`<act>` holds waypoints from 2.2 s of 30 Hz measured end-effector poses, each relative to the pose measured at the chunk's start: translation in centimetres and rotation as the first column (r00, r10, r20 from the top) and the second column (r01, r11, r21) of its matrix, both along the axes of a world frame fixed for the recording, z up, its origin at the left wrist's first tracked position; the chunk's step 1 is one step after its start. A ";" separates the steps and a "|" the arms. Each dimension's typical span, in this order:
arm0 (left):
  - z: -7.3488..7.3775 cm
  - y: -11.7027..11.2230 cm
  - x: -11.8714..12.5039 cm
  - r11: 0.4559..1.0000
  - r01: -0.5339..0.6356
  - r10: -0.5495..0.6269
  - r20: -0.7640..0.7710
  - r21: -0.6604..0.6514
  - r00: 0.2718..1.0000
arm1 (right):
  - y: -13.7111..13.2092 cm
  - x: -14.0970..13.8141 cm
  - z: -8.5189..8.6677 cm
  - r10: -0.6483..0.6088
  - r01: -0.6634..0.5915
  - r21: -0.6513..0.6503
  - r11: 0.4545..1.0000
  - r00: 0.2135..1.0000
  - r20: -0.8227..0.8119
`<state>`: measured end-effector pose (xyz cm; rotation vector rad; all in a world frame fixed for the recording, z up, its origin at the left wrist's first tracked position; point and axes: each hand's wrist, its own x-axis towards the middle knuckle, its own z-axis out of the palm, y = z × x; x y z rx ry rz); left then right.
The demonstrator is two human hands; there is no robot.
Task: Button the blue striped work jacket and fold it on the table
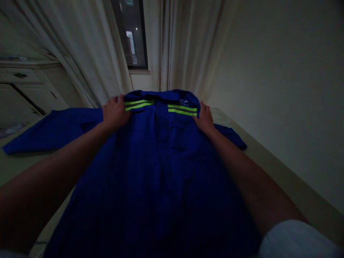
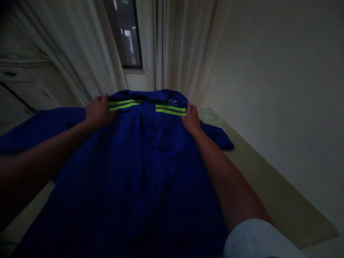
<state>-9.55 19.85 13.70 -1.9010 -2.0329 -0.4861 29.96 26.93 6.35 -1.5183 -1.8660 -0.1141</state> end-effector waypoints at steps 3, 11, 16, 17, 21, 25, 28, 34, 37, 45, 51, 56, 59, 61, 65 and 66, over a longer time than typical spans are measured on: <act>-4.7 -3.4 2.7 0.958 0.189 -0.194 -0.003 -0.216 0.981 | -4.4 -3.9 -3.2 0.226 -0.223 -0.131 0.966 0.974 0.012; -14.0 -11.2 4.6 0.908 0.348 -0.336 0.089 -0.232 0.937 | -17.1 -8.5 -7.6 0.575 -0.511 -0.347 0.787 0.810 0.112; -11.1 -14.7 6.0 0.915 0.337 -0.333 0.056 -0.222 0.941 | -16.7 -7.5 -7.2 0.541 -0.480 -0.312 0.820 0.828 0.149; -10.5 -15.8 6.5 0.900 0.368 -0.365 0.060 -0.234 0.929 | -16.6 -7.5 -7.2 0.542 -0.482 -0.306 0.821 0.827 0.150; -10.1 -21.2 7.9 0.822 0.502 -0.486 0.129 -0.269 0.864 | -18.2 -8.5 -6.7 0.565 -0.527 -0.250 0.812 0.817 0.115; -12.2 -24.3 7.3 0.807 0.532 -0.497 0.192 -0.255 0.846 | -21.8 -10.2 -6.2 0.704 -0.652 -0.313 0.690 0.706 0.079; -13.5 -25.0 6.9 0.801 0.525 -0.483 0.209 -0.288 0.851 | -24.2 -11.0 -5.7 0.693 -0.623 -0.370 0.689 0.715 0.088; -13.9 -28.7 7.7 0.799 0.541 -0.509 0.185 -0.261 0.841 | -28.5 -9.8 -4.1 0.638 -0.540 -0.417 0.731 0.758 0.137; -13.9 -30.4 7.9 0.793 0.557 -0.529 0.174 -0.247 0.830 | -29.6 -9.1 -3.6 0.618 -0.515 -0.407 0.754 0.766 0.176; -13.4 -30.7 8.0 0.809 0.537 -0.505 0.185 -0.238 0.843 | -26.7 -8.5 -4.3 0.629 -0.599 -0.340 0.725 0.777 -0.026; -13.7 -30.7 7.7 0.806 0.545 -0.506 0.209 -0.232 0.837 | -34.2 -9.2 -2.9 0.806 -0.780 -0.243 0.577 0.591 0.015; -14.0 -30.6 7.6 0.809 0.543 -0.497 0.232 -0.224 0.836 | -40.9 -7.6 -3.9 0.767 -0.743 -0.266 0.615 0.641 -0.017; -14.1 -30.6 7.8 0.811 0.545 -0.494 0.250 -0.214 0.833 | -42.3 -6.0 -4.5 0.646 -0.682 -0.133 0.719 0.727 -0.234; -13.9 -30.6 7.9 0.810 0.550 -0.495 0.265 -0.206 0.828 | -42.6 -5.4 -4.5 0.597 -0.655 -0.097 0.750 0.732 -0.329; -12.9 -31.0 7.9 0.825 0.551 -0.497 0.303 -0.127 0.813 | -42.8 -5.6 -4.0 0.604 -0.678 -0.152 0.719 0.719 -0.344; -12.6 -31.3 7.9 0.835 0.542 -0.493 0.311 -0.092 0.812 | -42.7 -5.8 -3.9 0.607 -0.682 -0.163 0.713 0.717 -0.341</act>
